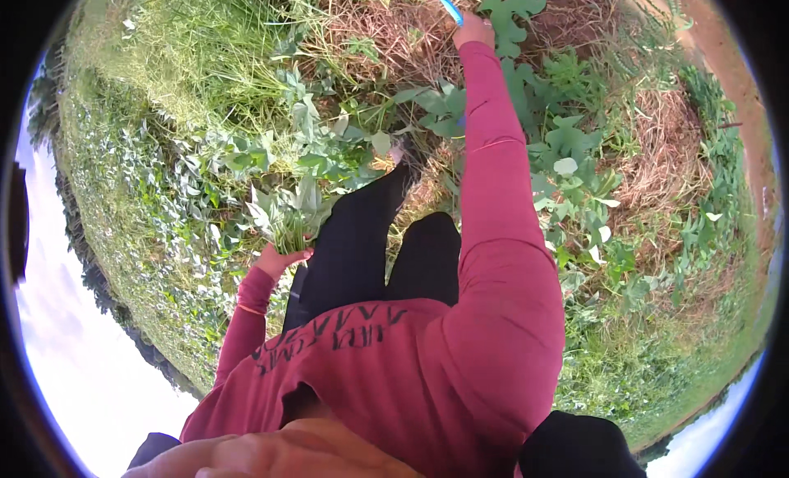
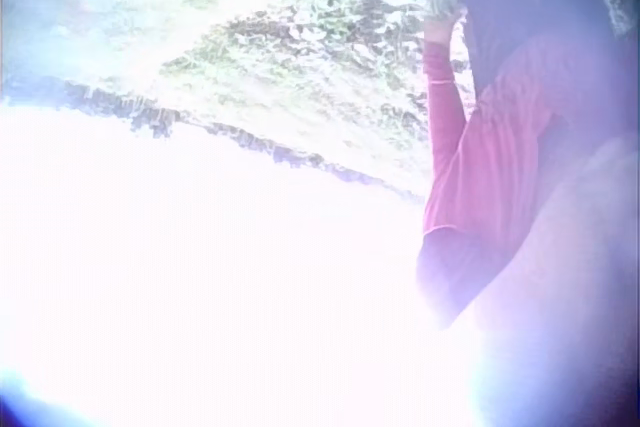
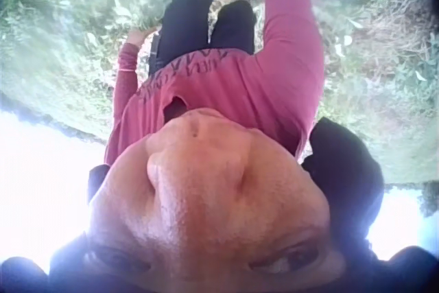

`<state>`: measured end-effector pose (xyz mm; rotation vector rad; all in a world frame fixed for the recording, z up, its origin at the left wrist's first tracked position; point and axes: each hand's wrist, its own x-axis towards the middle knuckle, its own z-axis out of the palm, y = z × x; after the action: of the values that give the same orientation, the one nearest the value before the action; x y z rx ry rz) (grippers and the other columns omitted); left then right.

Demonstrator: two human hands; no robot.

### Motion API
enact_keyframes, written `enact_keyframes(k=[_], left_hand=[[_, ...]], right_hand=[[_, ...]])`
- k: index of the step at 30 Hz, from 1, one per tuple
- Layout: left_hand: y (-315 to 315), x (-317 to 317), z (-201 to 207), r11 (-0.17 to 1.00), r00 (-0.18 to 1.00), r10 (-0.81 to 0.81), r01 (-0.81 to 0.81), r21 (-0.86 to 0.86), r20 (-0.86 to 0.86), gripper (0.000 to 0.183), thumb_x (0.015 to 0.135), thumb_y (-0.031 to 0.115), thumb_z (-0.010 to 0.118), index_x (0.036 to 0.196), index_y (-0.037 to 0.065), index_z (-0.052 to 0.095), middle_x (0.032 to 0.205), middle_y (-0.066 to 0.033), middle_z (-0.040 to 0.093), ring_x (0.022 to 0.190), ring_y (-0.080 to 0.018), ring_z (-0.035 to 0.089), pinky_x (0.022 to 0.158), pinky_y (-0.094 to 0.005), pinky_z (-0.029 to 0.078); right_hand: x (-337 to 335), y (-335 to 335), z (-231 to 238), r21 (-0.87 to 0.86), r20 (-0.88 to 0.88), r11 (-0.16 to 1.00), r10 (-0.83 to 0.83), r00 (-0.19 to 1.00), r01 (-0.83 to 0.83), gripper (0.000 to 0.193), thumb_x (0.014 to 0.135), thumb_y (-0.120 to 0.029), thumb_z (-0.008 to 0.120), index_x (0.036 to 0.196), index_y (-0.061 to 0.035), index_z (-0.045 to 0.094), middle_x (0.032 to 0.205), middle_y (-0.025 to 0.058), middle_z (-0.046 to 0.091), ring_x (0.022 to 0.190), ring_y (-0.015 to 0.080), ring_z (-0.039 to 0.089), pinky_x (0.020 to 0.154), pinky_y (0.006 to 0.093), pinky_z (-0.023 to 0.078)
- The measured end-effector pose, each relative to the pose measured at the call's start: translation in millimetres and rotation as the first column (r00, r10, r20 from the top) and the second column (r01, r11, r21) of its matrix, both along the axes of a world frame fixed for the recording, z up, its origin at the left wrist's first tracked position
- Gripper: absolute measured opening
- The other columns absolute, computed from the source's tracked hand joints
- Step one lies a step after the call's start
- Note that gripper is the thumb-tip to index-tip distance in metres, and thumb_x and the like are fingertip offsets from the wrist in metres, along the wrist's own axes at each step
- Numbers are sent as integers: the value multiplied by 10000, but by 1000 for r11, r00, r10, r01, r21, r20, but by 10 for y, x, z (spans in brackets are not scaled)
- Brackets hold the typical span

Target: The person harvests green vines in a field using shears, gathering the cut stems into a bundle by hand.

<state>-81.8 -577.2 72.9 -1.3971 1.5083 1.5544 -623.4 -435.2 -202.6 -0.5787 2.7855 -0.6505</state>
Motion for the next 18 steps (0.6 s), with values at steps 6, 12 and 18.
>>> enact_keyframes(k=[6, 12, 18], left_hand=[[-289, -448, -85, 904, 881, 375, -416, -96, -288, 399, 803, 43, 752, 1167, -50, 617, 992, -126, 710, 842, -202, 685, 835, -332, 538], [-428, -1376, 307, 953, 888, 294, -244, 182, -353, 421, 874, 169, 727, 1233, -13, 603, 1083, -97, 705, 906, -153, 672, 793, -324, 580], [-71, -1415, 235, 983, 981, -2, -33, -178, -195, 431, 813, 238, 793, 1092, -64, 666, 989, -126, 709, 850, -182, 687, 786, -333, 559]], right_hand=[[1511, 107, 737, -583, 785, 583, 223, 578, 566, 310, 894, -127, 662, 1178, -5, 639, 928, 131, 707, 822, 226, 682, 729, 343, 555], [2599, 262, 2276, -520, 809, 528, 557, 189, 671, 286, 864, -97, 721, 1110, 35, 655, 903, 135, 702, 716, 192, 663, 658, 309, 547], [3225, 509, 3192, -626, 765, 668, 428, 481, 402, 274, 862, -114, 730, 1071, 50, 662, 774, 95, 700, 607, 132, 646, 548, 249, 503]])
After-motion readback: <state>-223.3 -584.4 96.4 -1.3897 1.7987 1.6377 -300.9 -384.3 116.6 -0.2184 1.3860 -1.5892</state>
